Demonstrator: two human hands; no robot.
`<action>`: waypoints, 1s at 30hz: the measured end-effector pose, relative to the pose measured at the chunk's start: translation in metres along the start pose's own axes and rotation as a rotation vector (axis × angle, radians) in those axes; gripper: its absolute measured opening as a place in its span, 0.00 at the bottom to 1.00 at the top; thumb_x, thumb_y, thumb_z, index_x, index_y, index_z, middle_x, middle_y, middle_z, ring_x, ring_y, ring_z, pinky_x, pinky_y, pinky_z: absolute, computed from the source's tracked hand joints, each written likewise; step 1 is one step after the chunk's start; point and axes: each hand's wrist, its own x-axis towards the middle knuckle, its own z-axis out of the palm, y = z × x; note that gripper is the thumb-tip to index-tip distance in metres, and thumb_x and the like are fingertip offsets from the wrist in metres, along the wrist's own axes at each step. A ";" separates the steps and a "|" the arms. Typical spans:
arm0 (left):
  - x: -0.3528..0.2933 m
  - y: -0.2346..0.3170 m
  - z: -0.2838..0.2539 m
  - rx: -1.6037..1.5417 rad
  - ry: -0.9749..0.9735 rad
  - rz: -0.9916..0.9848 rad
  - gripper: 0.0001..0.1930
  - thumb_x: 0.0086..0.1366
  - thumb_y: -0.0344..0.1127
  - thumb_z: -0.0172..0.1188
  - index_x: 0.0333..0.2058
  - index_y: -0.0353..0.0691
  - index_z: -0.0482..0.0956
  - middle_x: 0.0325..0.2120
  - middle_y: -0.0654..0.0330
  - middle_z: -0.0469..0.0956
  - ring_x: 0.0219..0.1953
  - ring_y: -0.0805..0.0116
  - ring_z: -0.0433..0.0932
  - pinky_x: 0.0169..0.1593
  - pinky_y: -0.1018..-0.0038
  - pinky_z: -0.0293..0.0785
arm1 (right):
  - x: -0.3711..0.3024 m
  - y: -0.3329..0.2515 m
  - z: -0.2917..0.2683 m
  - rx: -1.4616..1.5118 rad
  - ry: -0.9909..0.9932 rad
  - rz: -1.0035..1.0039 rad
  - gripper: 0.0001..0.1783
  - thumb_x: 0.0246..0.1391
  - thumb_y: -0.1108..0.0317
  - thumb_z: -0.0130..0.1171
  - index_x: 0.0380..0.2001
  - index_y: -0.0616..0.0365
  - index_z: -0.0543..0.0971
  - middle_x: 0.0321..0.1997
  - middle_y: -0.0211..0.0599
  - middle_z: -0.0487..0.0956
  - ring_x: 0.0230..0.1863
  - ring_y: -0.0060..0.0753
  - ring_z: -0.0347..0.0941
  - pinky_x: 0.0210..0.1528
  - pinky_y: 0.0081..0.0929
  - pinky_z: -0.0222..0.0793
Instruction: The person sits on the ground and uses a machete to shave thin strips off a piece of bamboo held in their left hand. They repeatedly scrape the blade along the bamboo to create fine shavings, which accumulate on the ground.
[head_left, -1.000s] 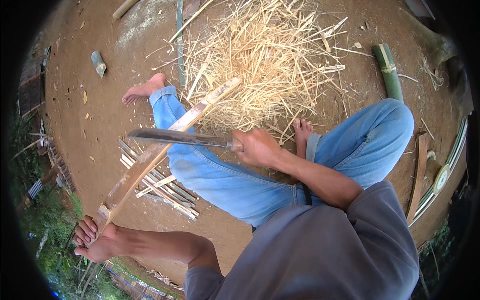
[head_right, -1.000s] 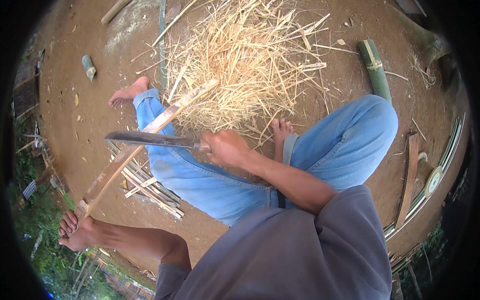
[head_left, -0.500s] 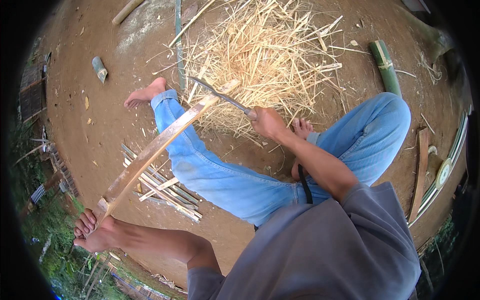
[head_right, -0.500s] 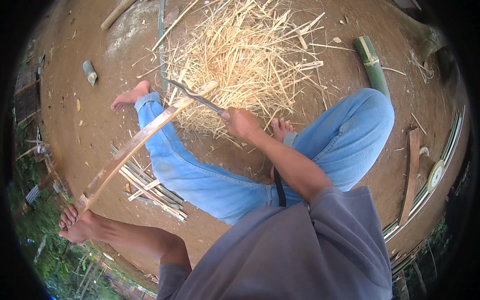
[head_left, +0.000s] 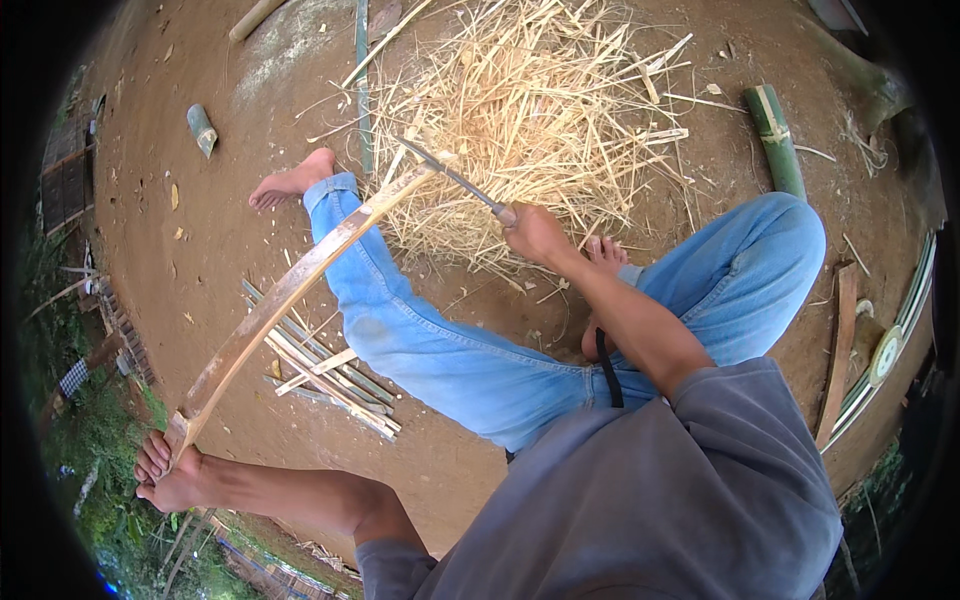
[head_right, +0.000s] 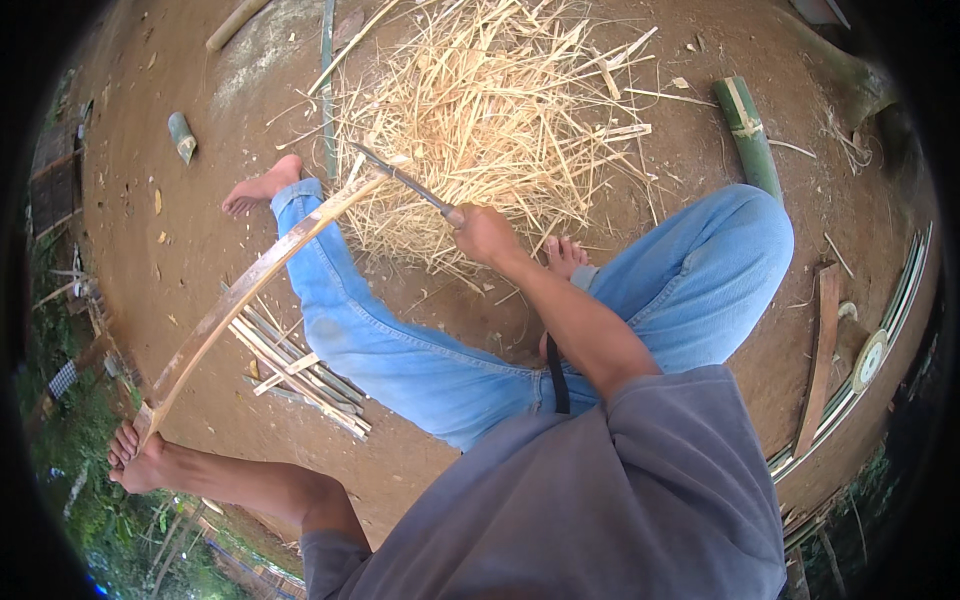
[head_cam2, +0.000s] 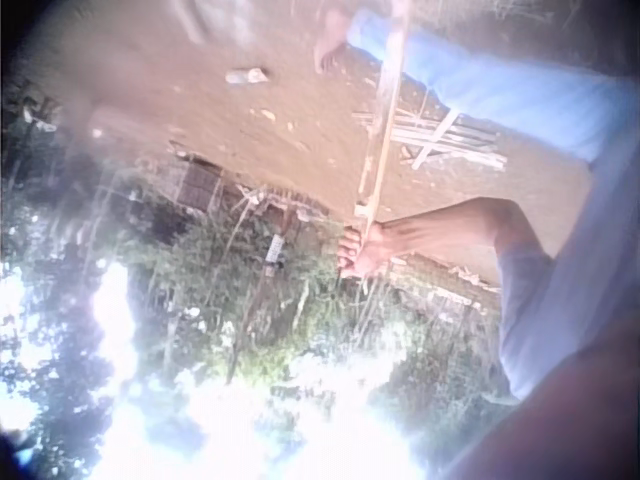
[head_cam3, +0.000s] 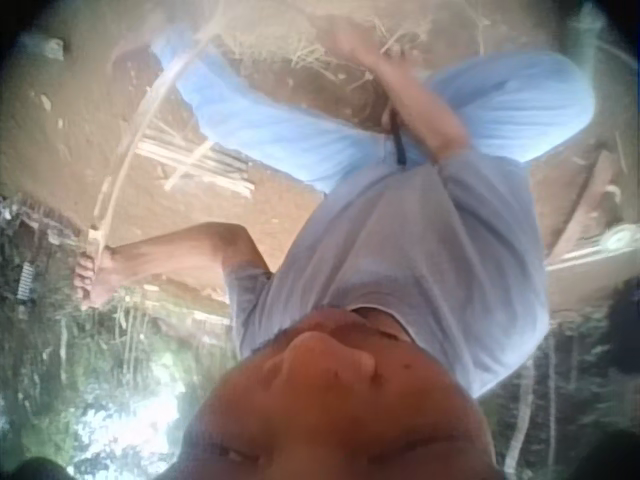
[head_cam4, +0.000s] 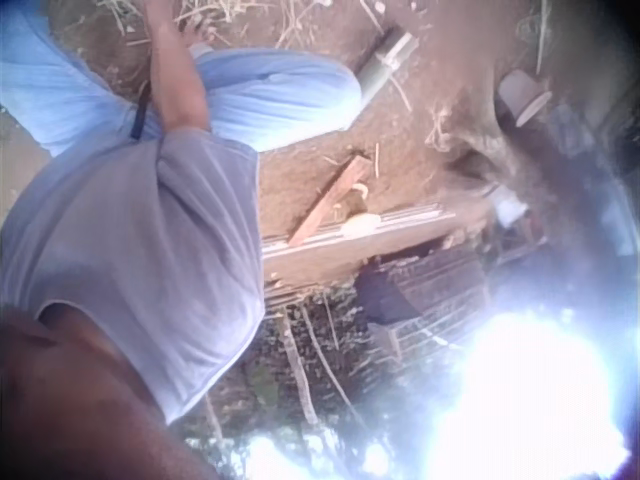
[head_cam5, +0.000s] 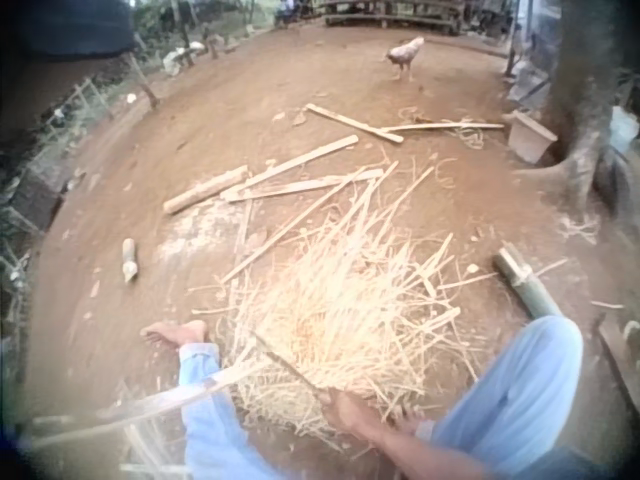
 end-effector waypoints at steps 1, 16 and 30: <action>-0.003 -0.009 0.001 0.125 0.068 0.055 0.26 0.75 0.53 0.32 0.20 0.44 0.60 0.11 0.67 0.52 0.12 0.72 0.48 0.15 0.75 0.51 | 0.000 -0.013 0.003 0.013 -0.028 -0.014 0.13 0.54 0.66 0.53 0.36 0.65 0.78 0.32 0.60 0.80 0.35 0.60 0.78 0.42 0.49 0.73; 0.017 -0.070 0.029 0.302 0.407 0.162 0.23 0.74 0.50 0.37 0.19 0.46 0.57 0.11 0.67 0.51 0.12 0.73 0.47 0.14 0.76 0.48 | 0.020 0.019 0.019 -0.151 0.046 -0.050 0.13 0.56 0.63 0.54 0.37 0.62 0.80 0.30 0.60 0.80 0.34 0.59 0.79 0.39 0.50 0.72; 0.016 -0.054 -0.025 -0.168 -0.387 -0.130 0.28 0.72 0.59 0.38 0.19 0.44 0.65 0.12 0.66 0.56 0.14 0.72 0.53 0.20 0.75 0.52 | 0.018 -0.041 0.023 -0.066 -0.070 -0.090 0.14 0.57 0.62 0.52 0.35 0.64 0.79 0.30 0.58 0.80 0.32 0.57 0.79 0.39 0.50 0.73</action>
